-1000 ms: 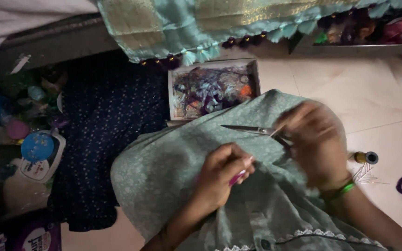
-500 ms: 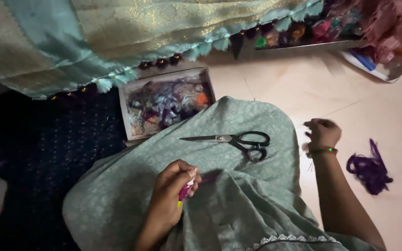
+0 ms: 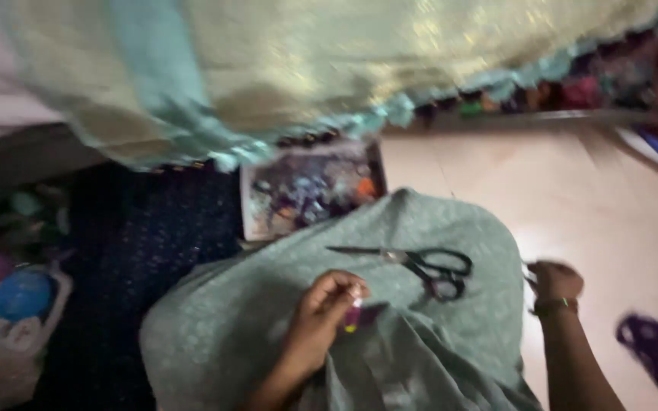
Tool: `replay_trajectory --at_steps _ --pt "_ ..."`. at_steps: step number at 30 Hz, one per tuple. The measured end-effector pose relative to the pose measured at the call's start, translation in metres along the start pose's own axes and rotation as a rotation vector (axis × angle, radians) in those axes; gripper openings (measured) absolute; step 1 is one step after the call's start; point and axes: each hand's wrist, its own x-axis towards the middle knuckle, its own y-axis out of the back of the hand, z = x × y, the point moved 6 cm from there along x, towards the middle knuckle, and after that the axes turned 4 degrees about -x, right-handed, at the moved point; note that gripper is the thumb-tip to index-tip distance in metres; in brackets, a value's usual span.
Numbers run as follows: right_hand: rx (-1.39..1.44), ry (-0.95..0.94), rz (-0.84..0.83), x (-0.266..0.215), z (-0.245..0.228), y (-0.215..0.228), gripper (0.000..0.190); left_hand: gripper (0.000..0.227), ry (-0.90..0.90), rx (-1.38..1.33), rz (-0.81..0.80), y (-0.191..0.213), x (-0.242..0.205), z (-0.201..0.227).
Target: The recorder is seen applying glue to fabric decorations and then sticking them onto the edge of a light blue garment.
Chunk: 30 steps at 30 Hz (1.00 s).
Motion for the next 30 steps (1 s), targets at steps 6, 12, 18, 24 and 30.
replay_trajectory --at_steps 6,12,18,24,30 --pt "-1.013 0.258 -0.114 -0.006 0.011 0.002 0.028 0.012 -0.139 0.123 0.025 -0.007 -0.005 0.03" --pt "-0.928 0.743 -0.135 -0.207 -0.183 -0.065 0.034 0.012 -0.184 0.109 0.005 -0.013 0.005 0.03" --pt "-0.149 1.312 -1.033 -0.413 -0.284 -0.14 0.077 0.012 -0.091 -0.266 -0.068 -0.013 0.005 0.067" --pt "0.229 0.639 -1.171 -0.429 -0.3 -0.164 0.038 0.01 -1.066 0.857 0.129 0.025 -0.078 0.264" --pt "0.083 0.594 -0.92 -0.416 -0.302 -0.162 0.038 0.046 -1.339 1.408 0.773 0.122 -0.1 0.448"
